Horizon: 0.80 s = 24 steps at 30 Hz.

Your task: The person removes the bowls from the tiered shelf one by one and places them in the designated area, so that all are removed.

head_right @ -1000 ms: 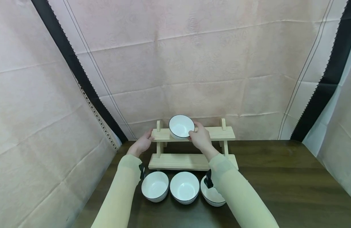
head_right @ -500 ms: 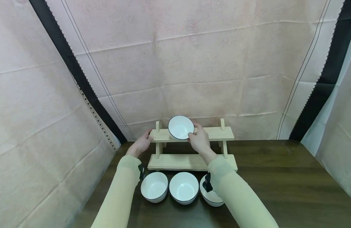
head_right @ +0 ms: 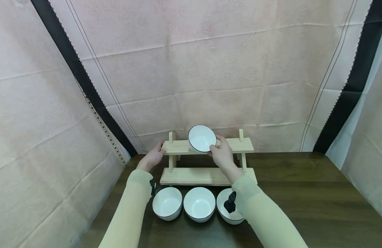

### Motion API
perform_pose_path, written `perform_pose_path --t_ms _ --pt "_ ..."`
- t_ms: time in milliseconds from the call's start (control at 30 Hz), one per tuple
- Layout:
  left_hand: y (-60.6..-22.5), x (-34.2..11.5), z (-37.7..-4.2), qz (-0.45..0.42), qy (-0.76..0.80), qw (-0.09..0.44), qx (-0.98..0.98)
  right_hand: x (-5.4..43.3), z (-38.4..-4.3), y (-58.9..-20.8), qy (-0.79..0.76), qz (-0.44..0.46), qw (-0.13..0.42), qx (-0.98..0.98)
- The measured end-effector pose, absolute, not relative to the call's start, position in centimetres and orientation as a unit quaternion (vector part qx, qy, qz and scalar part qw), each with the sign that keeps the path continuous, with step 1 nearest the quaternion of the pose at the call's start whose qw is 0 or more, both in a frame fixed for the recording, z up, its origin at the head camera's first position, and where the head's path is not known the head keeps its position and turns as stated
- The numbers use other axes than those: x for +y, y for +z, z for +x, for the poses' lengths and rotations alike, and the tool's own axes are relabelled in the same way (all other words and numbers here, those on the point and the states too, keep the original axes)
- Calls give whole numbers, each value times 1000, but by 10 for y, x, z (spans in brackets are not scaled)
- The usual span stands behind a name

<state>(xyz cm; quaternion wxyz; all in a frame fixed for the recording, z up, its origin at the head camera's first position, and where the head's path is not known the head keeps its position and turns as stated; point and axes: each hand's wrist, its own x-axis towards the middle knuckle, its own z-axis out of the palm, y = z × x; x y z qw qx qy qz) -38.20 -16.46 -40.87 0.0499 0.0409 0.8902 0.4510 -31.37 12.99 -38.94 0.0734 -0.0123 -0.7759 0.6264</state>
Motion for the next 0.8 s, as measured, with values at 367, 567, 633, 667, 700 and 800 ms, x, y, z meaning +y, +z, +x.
perform_pose_path --t_ms 367,567,633,667,700,800 --pt "-411 -164 -381 45 455 50 888 145 -295 -406 648 -11 71 -758" --pt "-411 -164 -381 45 454 50 889 157 -284 -417 644 1 74 -762" --pt "-411 -164 -381 46 453 50 889 161 -279 -420 637 2 71 -767" --pt "-411 -164 -381 46 453 51 889 163 -277 -421 634 3 69 -770" --pt "-411 -164 -382 46 453 51 889 164 -274 -423 635 3 68 -769" --pt "-410 -165 -382 46 456 51 887 168 -267 -426 633 6 66 -771"
